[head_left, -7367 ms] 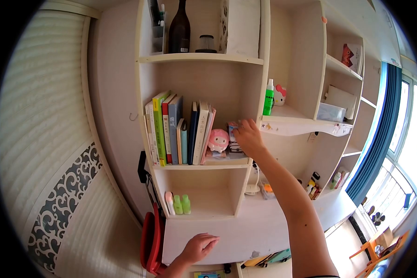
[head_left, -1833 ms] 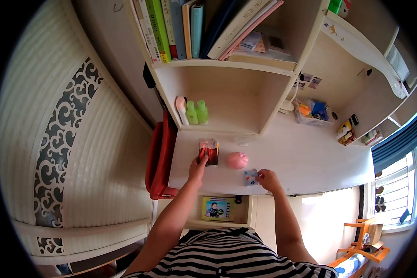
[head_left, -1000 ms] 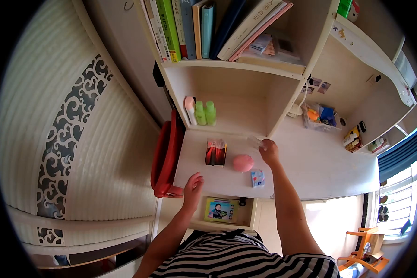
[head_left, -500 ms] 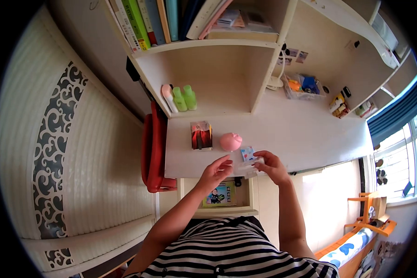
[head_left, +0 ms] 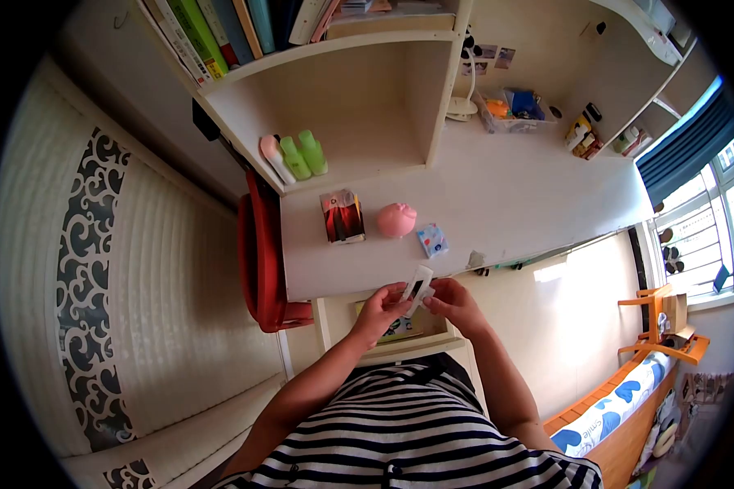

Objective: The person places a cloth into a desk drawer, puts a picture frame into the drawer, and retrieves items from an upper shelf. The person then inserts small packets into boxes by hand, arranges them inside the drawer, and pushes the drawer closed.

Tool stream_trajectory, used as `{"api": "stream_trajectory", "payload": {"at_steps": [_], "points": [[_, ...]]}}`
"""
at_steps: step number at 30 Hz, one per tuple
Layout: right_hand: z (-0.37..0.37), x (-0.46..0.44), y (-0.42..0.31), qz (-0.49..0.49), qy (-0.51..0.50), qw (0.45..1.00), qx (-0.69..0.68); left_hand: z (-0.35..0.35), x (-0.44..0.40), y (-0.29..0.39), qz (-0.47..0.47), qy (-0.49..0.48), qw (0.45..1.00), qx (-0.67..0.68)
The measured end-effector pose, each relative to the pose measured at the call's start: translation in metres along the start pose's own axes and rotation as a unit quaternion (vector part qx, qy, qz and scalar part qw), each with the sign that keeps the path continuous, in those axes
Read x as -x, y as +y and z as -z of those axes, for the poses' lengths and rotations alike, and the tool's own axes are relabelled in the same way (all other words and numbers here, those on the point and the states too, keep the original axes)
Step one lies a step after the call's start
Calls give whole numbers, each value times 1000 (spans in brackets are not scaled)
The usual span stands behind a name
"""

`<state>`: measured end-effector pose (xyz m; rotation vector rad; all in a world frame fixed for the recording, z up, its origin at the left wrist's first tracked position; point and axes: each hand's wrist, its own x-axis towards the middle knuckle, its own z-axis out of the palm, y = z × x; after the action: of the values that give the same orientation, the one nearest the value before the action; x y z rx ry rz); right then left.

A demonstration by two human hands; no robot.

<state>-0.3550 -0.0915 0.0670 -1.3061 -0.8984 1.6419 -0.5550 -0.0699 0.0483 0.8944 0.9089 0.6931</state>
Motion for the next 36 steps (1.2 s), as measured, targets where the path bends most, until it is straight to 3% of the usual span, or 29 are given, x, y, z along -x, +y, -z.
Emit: {"api": "stream_trajectory", "payload": {"at_steps": [4,9,11,12,14,15,17,23,36], "points": [[9,-1,30,-22,44,997,67,4,0,-26,64,-16,996,-58],[14,-10,51,-49,76,980,178,21,-2,-68,74,-24,989,-128],[11,-16,54,-39,93,924,369,27,3,-74,90,-8,981,-174],[10,-19,63,-41,94,924,368,31,4,-79,92,-10,980,-175],[11,-30,85,-15,111,854,508,43,5,-94,57,5,981,-183],[10,-33,89,-16,112,855,507,48,6,-98,58,4,981,-184],[6,-38,99,-76,95,811,572,59,8,-107,63,9,979,-193],[-11,-40,102,-148,125,762,617,68,17,-95,83,15,981,-173],[-23,-42,116,-195,157,696,673,95,14,-97,122,-33,977,-173]]}}
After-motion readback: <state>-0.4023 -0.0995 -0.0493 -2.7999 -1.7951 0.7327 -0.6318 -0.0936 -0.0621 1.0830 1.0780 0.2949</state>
